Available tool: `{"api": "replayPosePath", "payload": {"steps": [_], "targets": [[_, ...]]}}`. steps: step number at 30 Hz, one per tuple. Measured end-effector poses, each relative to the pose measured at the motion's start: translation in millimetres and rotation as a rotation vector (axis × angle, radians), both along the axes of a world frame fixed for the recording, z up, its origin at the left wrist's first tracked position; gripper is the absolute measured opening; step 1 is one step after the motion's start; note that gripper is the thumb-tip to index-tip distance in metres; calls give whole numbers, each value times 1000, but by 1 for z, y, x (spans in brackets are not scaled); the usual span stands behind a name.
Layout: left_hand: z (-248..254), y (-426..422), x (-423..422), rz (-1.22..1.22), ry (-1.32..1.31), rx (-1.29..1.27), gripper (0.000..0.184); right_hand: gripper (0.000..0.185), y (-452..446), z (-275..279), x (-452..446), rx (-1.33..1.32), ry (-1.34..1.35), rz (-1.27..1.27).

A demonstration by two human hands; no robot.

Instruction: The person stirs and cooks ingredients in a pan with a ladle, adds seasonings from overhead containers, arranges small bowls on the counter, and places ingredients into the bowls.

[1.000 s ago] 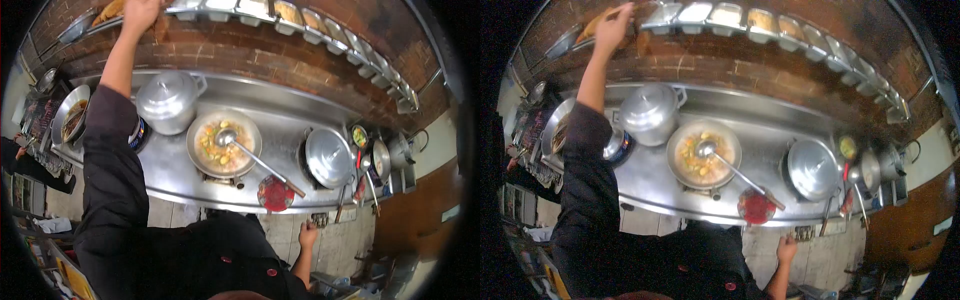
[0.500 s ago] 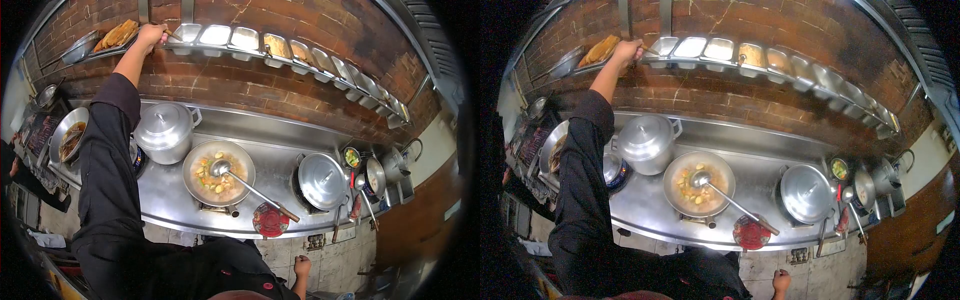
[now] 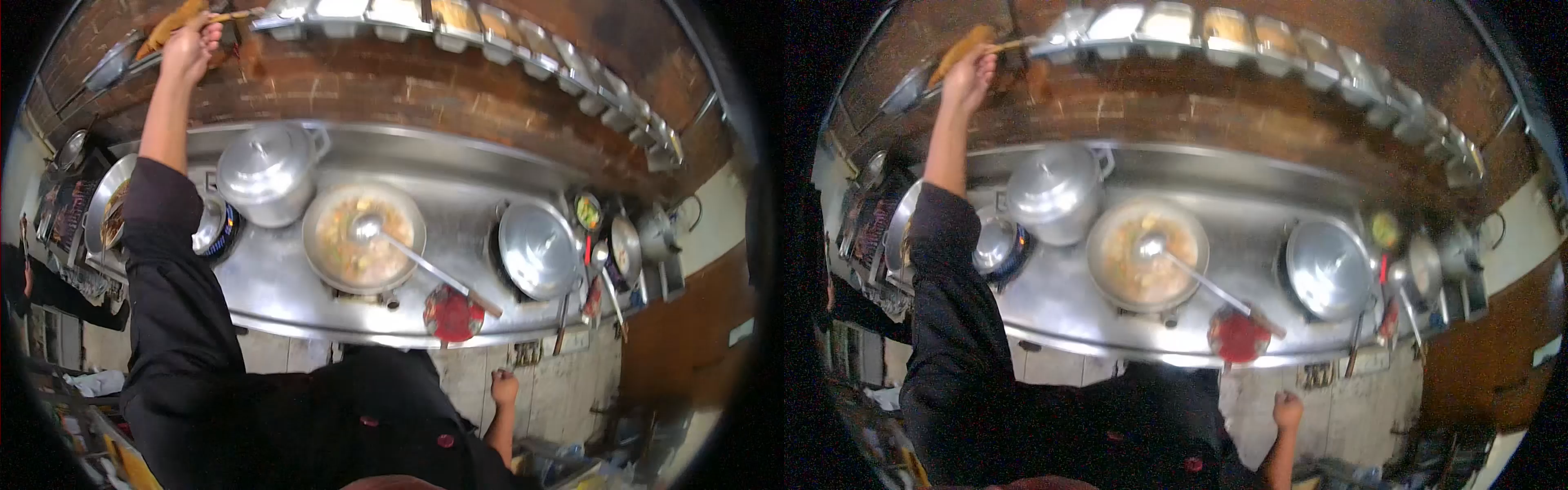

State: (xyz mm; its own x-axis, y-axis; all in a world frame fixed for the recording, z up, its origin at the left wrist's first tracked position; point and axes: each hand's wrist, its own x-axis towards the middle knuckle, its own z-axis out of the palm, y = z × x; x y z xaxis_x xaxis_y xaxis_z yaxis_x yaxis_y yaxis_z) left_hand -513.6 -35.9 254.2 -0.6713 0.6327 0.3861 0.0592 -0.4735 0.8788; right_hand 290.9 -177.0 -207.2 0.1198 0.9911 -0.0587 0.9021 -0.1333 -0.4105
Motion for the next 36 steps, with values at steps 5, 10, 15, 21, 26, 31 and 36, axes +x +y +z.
{"api": "replayPosePath", "payload": {"steps": [5, 10, 15, 21, 26, 31, 36], "targets": [[-85, -49, 62, -101, -204, -79, 20, 36, 0, 3, 2, -115, 177, -66], [-223, -81, 140, 22, -165, -347, 23, 36, -6, 28, -14, -161, 255, -152], [-339, -93, 174, -98, -149, -540, 20, 37, -14, 24, -10, -135, 241, -133], [-359, -95, 188, -135, -31, -734, 24, 36, -27, 7, 0, -113, 299, -156], [-340, -91, 176, -170, 127, -768, 23, 36, -34, 15, -5, -131, 307, -195], [-305, -89, 164, -149, 18, -714, 21, 37, -35, 31, -16, -200, 326, -225], [-198, -75, 141, -204, -370, -187, 19, 38, -36, -4, 5, -137, 306, -192]]}}
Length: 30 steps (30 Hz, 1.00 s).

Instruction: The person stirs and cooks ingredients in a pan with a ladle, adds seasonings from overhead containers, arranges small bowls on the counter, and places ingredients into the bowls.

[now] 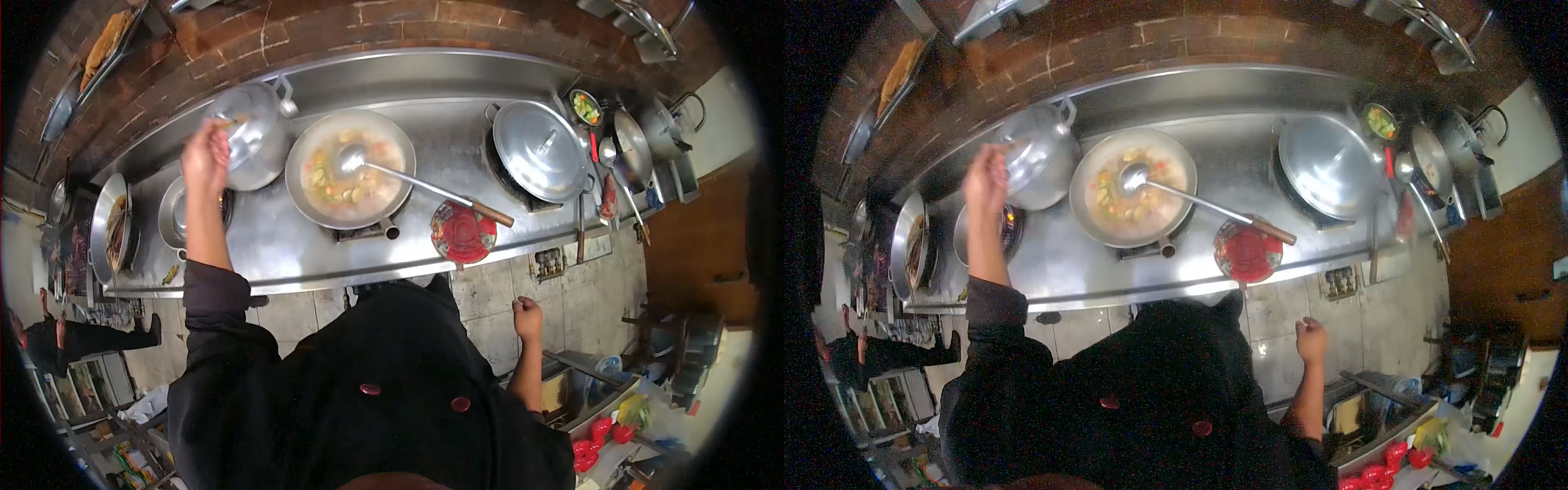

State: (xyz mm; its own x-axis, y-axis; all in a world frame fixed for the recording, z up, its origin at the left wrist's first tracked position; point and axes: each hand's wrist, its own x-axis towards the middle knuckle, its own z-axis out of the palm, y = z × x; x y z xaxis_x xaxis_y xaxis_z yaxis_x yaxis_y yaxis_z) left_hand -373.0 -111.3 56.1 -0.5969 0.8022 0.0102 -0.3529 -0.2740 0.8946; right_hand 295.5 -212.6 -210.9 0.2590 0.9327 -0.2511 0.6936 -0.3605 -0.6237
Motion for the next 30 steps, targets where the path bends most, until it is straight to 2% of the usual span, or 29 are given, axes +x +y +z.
{"api": "replayPosePath", "payload": {"steps": [1, 4, 6, 8, 10, 12, 13, 14, 15, 17, 18, 19, 21, 22, 23, 25, 26, 27, 28, 30], "targets": [[33, 9, 0, 40, -37, 134, 21, 38, 1, 3, 0, -25, -41, 24], [109, 39, -46, -74, 298, 466, 26, 37, 5, 30, -13, 8, -64, 31], [154, 69, -81, 62, 416, 521, 27, 37, 5, 40, -15, 21, -59, 44], [190, 113, -122, 286, 346, 393, 22, 36, 2, 56, -17, 19, -35, 24], [205, 195, -254, 33, 316, 326, 29, 35, -6, 70, -18, 5, -36, -15], [207, 245, -282, -43, 256, 94, 38, 36, -18, 74, -12, -22, -18, -106], [201, 246, -273, -92, 330, -6, 43, 37, -23, 78, -10, -6, -45, -99], [197, 236, -272, -162, 531, -36, 43, 38, -28, 81, -5, 14, -74, -80], [194, 218, -257, -49, 711, -32, 42, 38, -33, 84, 0, 5, -86, -109], [167, 156, -143, 493, 1138, 99, 40, 38, -39, 84, 11, -16, 11, -156], [148, 126, -73, 704, 1264, 160, 39, 38, -38, 84, 20, -28, 7, -164], [120, 102, -7, 770, 1326, 233, 38, 38, -33, 82, 30, -27, 19, -177], [50, 77, 103, 631, 1383, 398, 34, 39, -15, 78, 55, -28, 28, -187], [28, 53, 216, 554, 1269, 577, 23, 38, -2, 73, 68, 42, 32, -168], [-24, 30, 244, -12, 942, 321, 23, 38, 16, 69, 82, 114, 39, -142], [-92, -13, 331, -507, 1424, 122, 18, 37, 62, 77, 105, 103, 8, -122], [-107, -16, 382, -754, 1221, 101, 9, 37, 86, 81, 116, 93, -29, -116], [-137, -17, 406, -1002, 1176, -121, 29, 37, 109, 80, 129, 86, -22, -96], [-168, -13, 425, -991, 1175, -143, 29, 38, 132, 78, 142, 81, -69, -75], [-215, 4, 461, -630, 1666, -198, 52, 40, 173, 57, 171, 82, -103, -46]]}}
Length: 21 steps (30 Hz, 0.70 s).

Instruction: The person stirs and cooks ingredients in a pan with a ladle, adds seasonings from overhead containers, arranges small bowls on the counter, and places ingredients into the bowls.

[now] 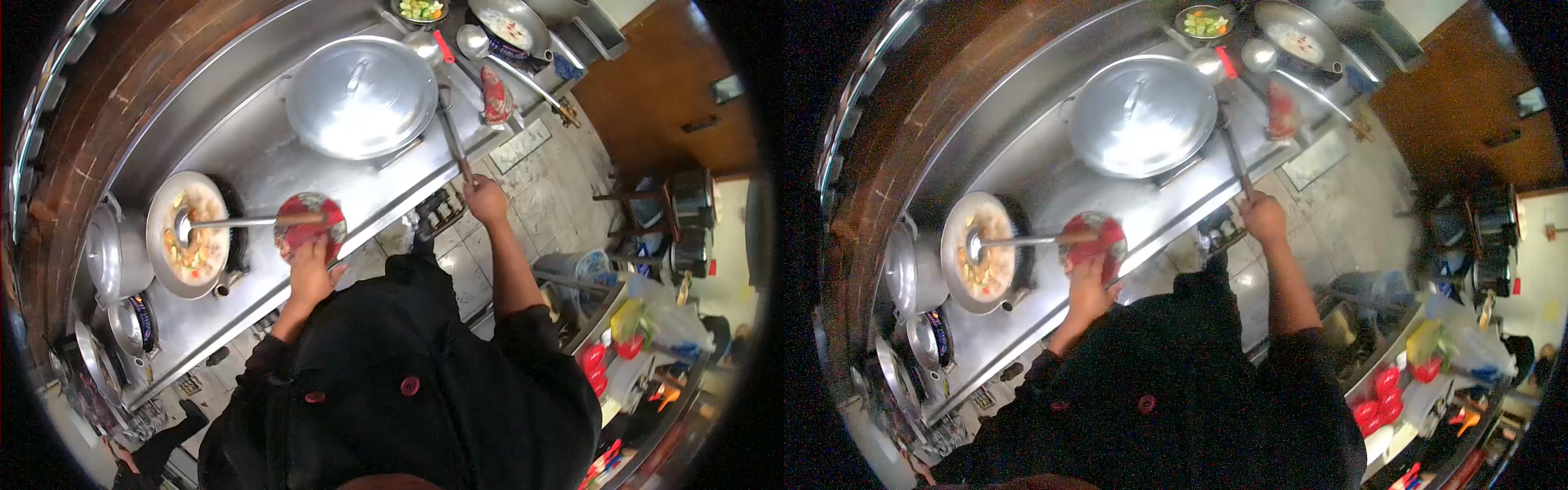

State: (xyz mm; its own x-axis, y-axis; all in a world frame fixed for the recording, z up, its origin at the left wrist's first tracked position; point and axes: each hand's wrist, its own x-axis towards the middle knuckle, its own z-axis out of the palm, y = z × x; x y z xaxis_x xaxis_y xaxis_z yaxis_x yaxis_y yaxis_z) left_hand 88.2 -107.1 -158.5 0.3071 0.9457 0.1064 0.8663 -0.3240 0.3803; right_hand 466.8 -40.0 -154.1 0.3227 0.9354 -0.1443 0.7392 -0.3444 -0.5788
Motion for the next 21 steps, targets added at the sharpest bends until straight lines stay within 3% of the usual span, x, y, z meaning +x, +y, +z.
{"api": "replayPosePath", "payload": {"steps": [1, 2, 5, 8, 10, 11, 14, 15, 17, 19, 20, 21], "targets": [[-11, 4, 15, 127, 203, -204, 69, 43, 18, -23, 13, -11, -137, 18], [-27, 6, 24, 121, 232, -161, 64, 48, 32, -46, 26, -24, -268, 35], [-64, 6, 29, 47, 371, -164, 47, 40, 50, -60, 40, -135, -60, 128], [-61, 0, 32, 235, 222, -188, 22, 30, 40, -68, 64, -129, 244, 124], [-49, 7, 46, 261, 106, -87, 17, 23, 34, -81, 93, -434, 723, 201], [-51, 9, 48, 273, 114, -71, 17, 17, 24, -84, 101, -442, 867, 197], [-57, 10, 56, 329, 197, -84, 16, 13, 5, -70, 126, -482, 1093, 115], [-46, 14, 67, 353, 110, -32, 17, 11, -4, -61, 136, -525, 1167, 12], [-36, 30, 91, 369, 4, 30, 18, 10, -13, -70, 161, -493, 1079, 62], [-29, 42, 109, 882, -631, -445, 20, 9, -20, -58, 172, -478, 990, 115], [-23, 47, 116, 692, -625, -298, 19, 8, -25, -51, 176, -469, 949, 90], [-37, 48, 111, 688, -635, -294, 19, 8, -30, -43, 178, -462, 940, 91]]}}
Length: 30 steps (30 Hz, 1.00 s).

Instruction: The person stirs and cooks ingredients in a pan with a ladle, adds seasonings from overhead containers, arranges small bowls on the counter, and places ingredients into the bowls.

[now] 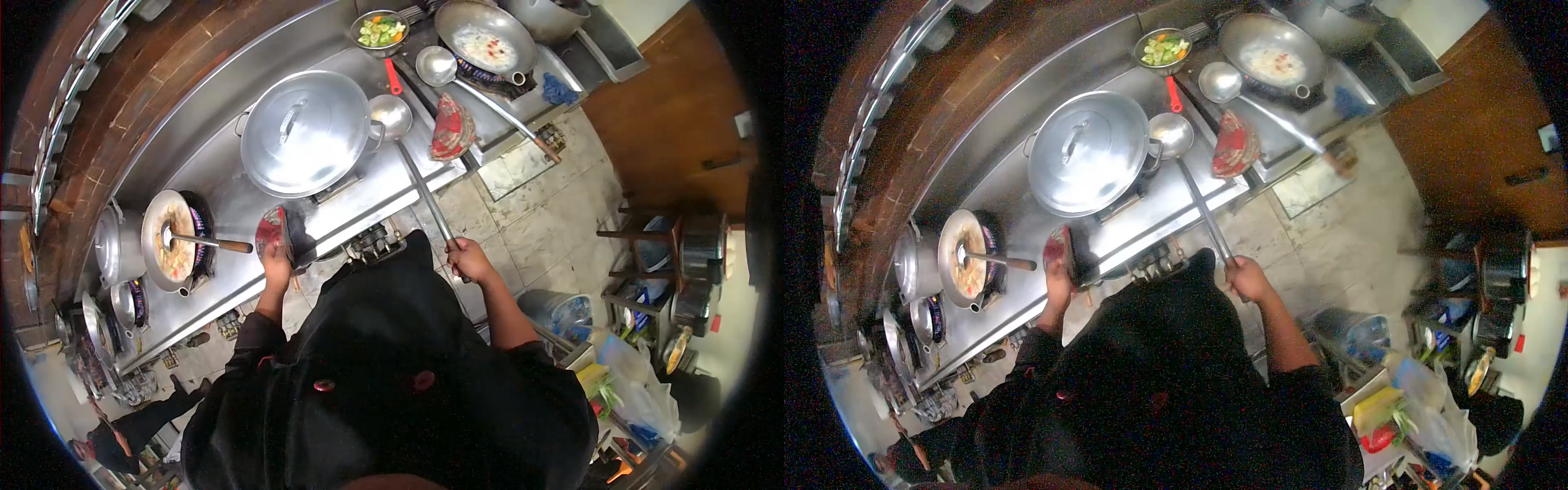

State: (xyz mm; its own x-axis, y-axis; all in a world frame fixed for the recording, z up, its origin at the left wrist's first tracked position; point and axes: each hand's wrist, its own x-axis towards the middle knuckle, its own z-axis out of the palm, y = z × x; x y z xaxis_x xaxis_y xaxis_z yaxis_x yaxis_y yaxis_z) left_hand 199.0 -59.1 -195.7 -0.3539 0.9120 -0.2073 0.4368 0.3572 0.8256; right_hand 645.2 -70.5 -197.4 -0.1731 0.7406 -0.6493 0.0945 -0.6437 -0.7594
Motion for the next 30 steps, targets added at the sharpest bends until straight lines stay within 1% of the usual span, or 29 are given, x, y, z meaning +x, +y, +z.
{"api": "replayPosePath", "payload": {"steps": [2, 3, 4, 5, 6, 8, 9, 10, 12, 13, 14, 15, 16, 18, 20, 22, 23, 24, 26, 27, 28, 30], "targets": [[-40, 11, -9, 227, -363, 210, 17, 7, -5, 12, 9, -11, -69, 22], [-12, 14, 7, 252, -420, 303, 15, 7, -10, 12, 12, -7, -89, 17], [-24, 19, -5, 303, -498, 369, 15, 8, -15, 17, 15, -30, -86, 15], [-38, 16, -13, 342, -321, 380, 14, 8, -21, 19, 19, -41, -84, 7], [-16, 20, -6, 380, -141, 384, 14, 9, -27, 20, 21, -52, -79, -2], [33, 25, 26, 417, -114, 436, 13, 9, -41, 33, 18, -90, -134, -59], [49, 32, 33, 426, -89, 485, 13, 9, -49, 32, 19, -106, -153, -62], [54, 40, 32, 435, -94, 488, 13, 9, -56, 31, 20, -100, -159, -55], [62, 58, 29, 303, -328, 637, 13, 9, -73, 24, 24, 90, -216, -9], [76, 72, 30, 290, -163, 695, 13, 9, -83, 14, 28, 89, -224, -16], [95, 90, 31, 271, 0, 750, 14, 10, -92, 2, 31, 167, -249, -35], [115, 110, 35, 256, 95, 804, 15, 10, -98, -5, 35, 246, -276, -57], [131, 131, 38, 239, 192, 858, 16, 10, -101, -2, 36, 244, -286, -72], [142, 171, 32, 69, 348, 777, 19, 15, -97, 17, 30, 146, -196, -140], [155, 205, 40, -275, 348, 665, 26, 15, -86, 35, 23, 106, -200, -160], [155, 235, 48, -391, 435, 205, 34, 14, -72, 50, 19, 72, -211, -176], [122, 257, 34, -403, 691, 427, 45, 13, -66, 55, 15, 123, -118, -225], [111, 263, 38, -408, 683, 434, 45, 12, -59, 62, 10, 172, -25, -272], [100, 272, 43, -456, 1047, 105, 53, 10, -42, 94, -6, 159, -53, -277], [103, 272, 47, -440, 981, 33, 57, 10, -36, 103, -13, 198, -64, -282], [95, 276, 46, -437, 973, 27, 57, 10, -30, 107, -19, 235, -75, -281], [78, 288, 37, -426, 835, 87, 50, 12, -15, 111, -30, 264, -82, -256]]}}
